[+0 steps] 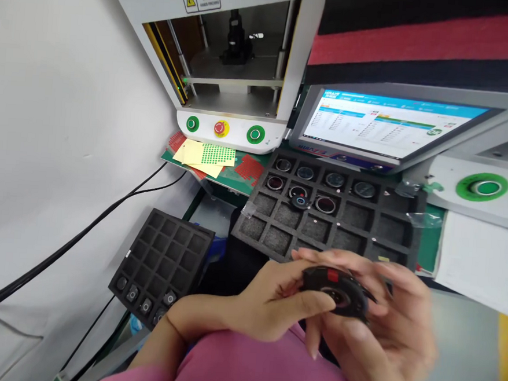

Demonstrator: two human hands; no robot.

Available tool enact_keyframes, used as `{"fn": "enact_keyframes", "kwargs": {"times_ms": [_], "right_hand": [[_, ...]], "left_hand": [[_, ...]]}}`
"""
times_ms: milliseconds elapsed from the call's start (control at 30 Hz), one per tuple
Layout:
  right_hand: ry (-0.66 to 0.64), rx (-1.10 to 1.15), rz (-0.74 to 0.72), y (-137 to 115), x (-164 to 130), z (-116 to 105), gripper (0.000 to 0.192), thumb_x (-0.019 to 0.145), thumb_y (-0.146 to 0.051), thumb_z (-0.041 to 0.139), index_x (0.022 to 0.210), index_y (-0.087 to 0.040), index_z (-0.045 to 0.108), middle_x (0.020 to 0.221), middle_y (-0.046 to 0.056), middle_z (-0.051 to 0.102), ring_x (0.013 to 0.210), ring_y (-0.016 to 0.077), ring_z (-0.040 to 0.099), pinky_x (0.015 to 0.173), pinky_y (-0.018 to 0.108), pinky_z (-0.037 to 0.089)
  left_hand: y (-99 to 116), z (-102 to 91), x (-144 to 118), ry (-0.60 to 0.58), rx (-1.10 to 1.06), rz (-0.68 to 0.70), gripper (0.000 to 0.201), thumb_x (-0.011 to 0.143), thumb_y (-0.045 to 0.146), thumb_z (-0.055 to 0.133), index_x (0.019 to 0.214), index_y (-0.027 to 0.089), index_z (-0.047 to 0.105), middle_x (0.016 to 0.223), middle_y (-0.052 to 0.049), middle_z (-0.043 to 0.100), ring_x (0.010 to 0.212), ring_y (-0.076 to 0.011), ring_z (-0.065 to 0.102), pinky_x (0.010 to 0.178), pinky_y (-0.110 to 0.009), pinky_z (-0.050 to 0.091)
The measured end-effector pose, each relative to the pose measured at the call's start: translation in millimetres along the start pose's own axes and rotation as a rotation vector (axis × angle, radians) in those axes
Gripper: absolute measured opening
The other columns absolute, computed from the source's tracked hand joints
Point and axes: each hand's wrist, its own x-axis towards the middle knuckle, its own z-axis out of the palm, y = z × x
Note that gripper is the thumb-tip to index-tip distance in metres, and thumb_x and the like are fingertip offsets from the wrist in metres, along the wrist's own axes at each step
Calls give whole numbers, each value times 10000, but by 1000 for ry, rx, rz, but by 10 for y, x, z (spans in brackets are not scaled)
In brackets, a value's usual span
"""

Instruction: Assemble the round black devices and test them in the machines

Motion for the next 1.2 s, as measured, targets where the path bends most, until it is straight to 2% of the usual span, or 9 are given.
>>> {"fn": "enact_keyframes", "kwargs": {"times_ms": [67, 167, 367, 433, 533, 600, 700, 833, 1200], "right_hand": [[44, 15, 49, -7, 2, 39, 383, 922, -92, 566, 1270, -251, 562, 1116, 55, 691, 1032, 230, 719, 845, 385, 643], [75, 39, 18, 14, 32, 87, 339, 894, -73, 596, 1192, -235, 582, 1019, 30, 701, 957, 206, 732, 794, 353, 652], [131, -16, -35, 69, 64, 90, 322, 884, -16, 586, 1121, -233, 587, 905, 8, 705, 920, 201, 741, 788, 353, 653], [69, -12, -64, 51, 65, 61, 344, 883, -42, 599, 1165, -237, 580, 944, 25, 701, 918, 219, 742, 764, 376, 659], [-34, -40, -127, -7, 79, -1, 409, 857, -120, 666, 1240, -223, 564, 1060, 92, 681, 935, 263, 734, 734, 418, 662], [-84, -100, -171, -43, 94, -45, 468, 820, -116, 697, 1257, -215, 561, 1089, 117, 677, 970, 282, 722, 759, 444, 657], [-127, -143, -201, -53, 105, -91, 576, 762, -6, 656, 1286, -220, 549, 1080, 94, 688, 1008, 252, 706, 824, 419, 644], [-96, -121, -240, 9, 67, -93, 714, 677, 89, 573, 1326, -204, 531, 1129, 69, 675, 1054, 198, 690, 898, 329, 617], [-8, -143, -264, 8, -14, -160, 635, 683, 121, 627, 1229, -198, 577, 1180, 73, 685, 1074, 211, 698, 888, 355, 636]], "left_hand": [[23, 29, -9, 70, 124, 51, 477, 939, 551, 527, 1081, 111, 646, 605, 12, 582, 440, -80, 547, 462, -178, 451], [53, 57, -15, 95, 275, 79, 372, 963, 443, 506, 982, 104, 660, 587, -3, 570, 489, -95, 564, 467, -168, 442], [69, 48, -9, 81, 304, 64, 378, 966, 462, 483, 833, 130, 602, 532, 10, 550, 493, -101, 560, 495, -186, 445], [53, 22, -3, 27, 204, 11, 438, 940, 541, 513, 810, 134, 610, 516, 18, 546, 475, -98, 551, 497, -195, 444], [13, -29, 18, -115, -155, -66, 489, 868, 602, 614, 779, 121, 627, 469, 26, 540, 403, -93, 527, 470, -204, 439], [-15, -55, 38, -191, -424, -99, 465, 837, 561, 684, 786, 100, 651, 433, 44, 522, 319, -69, 453, 434, -201, 423], [-44, -69, 70, -278, -674, -122, 399, 838, 457, 725, 912, 64, 710, 549, 25, 620, 251, -15, 348, 386, -191, 395], [-71, -79, 98, -391, -803, -156, 347, 844, 385, 723, 973, 64, 737, 680, -10, 688, 248, 1, 360, 381, -187, 400], [-302, -142, 221, -354, -782, -347, 431, 732, 383, 738, 1027, 70, 719, 650, -30, 681, 285, -28, 345, 403, -226, 347]]}}
